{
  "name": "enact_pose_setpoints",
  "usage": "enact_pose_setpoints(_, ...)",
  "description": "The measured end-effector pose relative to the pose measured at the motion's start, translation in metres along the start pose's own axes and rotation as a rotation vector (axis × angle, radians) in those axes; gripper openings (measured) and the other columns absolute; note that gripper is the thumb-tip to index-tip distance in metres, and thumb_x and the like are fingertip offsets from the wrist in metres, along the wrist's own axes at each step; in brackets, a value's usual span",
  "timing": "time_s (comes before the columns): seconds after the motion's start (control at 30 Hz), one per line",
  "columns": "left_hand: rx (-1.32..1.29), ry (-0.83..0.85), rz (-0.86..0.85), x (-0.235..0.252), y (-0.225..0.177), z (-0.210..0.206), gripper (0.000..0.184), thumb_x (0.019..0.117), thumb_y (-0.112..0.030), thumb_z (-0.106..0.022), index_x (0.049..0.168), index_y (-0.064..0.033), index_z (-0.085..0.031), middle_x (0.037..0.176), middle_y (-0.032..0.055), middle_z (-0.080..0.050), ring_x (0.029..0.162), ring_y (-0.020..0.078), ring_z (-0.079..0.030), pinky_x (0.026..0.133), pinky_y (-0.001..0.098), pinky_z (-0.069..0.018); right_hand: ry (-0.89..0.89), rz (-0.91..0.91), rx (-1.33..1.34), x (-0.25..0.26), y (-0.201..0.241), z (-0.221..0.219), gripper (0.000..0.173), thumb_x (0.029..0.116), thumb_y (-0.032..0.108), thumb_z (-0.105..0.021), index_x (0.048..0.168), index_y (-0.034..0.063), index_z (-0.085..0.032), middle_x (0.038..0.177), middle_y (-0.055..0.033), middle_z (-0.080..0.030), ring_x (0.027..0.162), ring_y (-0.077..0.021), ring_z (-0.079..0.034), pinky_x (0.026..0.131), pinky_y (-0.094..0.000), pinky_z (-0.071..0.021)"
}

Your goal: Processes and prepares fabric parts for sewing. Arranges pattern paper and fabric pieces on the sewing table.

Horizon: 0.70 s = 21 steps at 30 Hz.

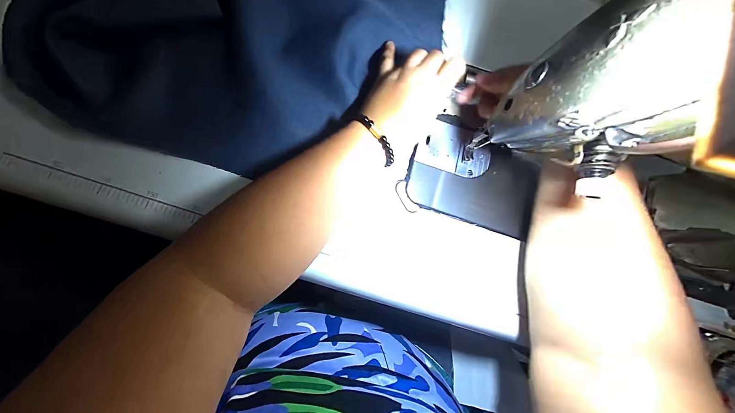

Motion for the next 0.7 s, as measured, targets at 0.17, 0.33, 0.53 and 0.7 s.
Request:
enact_pose_setpoints(0.17,0.006,0.113,-0.280,-0.013,-0.026,0.008,0.029,0.1019,-0.003,-0.048,0.115,-0.0095,-0.073,0.124,0.0143,-0.064,0.129,0.0354,-0.055,0.121,0.0687,-0.0130,-0.574,-0.229,-0.673,-0.075,0.049,-0.080,0.024,0.1009,0.011,-0.055,0.108,-0.0087,-0.068,0.093,-0.0162,-0.070,0.086,-0.0167,-0.065,0.085,-0.0335,-0.0504)
enact_pose_setpoints(0.33,0.076,0.127,-0.345,-0.018,-0.023,0.006,0.025,0.1008,-0.008,-0.052,0.110,-0.0095,-0.075,0.115,0.0139,-0.067,0.122,0.0347,-0.059,0.122,0.0672,-0.0124,-0.722,-0.220,-0.853,-0.064,0.058,-0.107,0.033,0.1010,0.015,-0.055,0.123,-0.0059,-0.069,0.126,-0.0252,-0.068,0.127,-0.0313,-0.061,0.110,-0.0481,-0.0417)
enact_pose_setpoints(0.53,-0.027,0.114,-0.388,-0.050,-0.004,0.022,0.033,0.0985,-0.017,-0.049,0.119,-0.0157,-0.075,0.116,0.0129,-0.068,0.121,0.0354,-0.060,0.115,0.0757,-0.0169,-0.756,-0.363,-0.791,-0.065,0.044,-0.097,0.037,0.1034,0.020,-0.050,0.125,-0.0064,-0.065,0.128,-0.0267,-0.066,0.128,-0.0378,-0.060,0.109,-0.0549,-0.0429)
enact_pose_setpoints(0.7,0.091,0.132,0.226,-0.125,0.170,0.094,0.064,0.1086,-0.057,-0.026,0.165,-0.0264,-0.026,0.170,0.0101,-0.026,0.157,0.0436,-0.017,0.111,0.0846,-0.0041,-0.848,-0.371,-0.479,-0.144,0.064,-0.063,0.053,0.1024,0.009,-0.051,0.153,0.0038,-0.036,0.144,-0.0252,-0.051,0.117,-0.0314,-0.063,0.094,-0.0454,-0.0558)
Point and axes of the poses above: each hand's wrist, its own x-axis towards the middle knuckle, its own z-axis out of the back of the hand, y = z × x, the point moved 2 cm from there along x, towards the middle knuckle
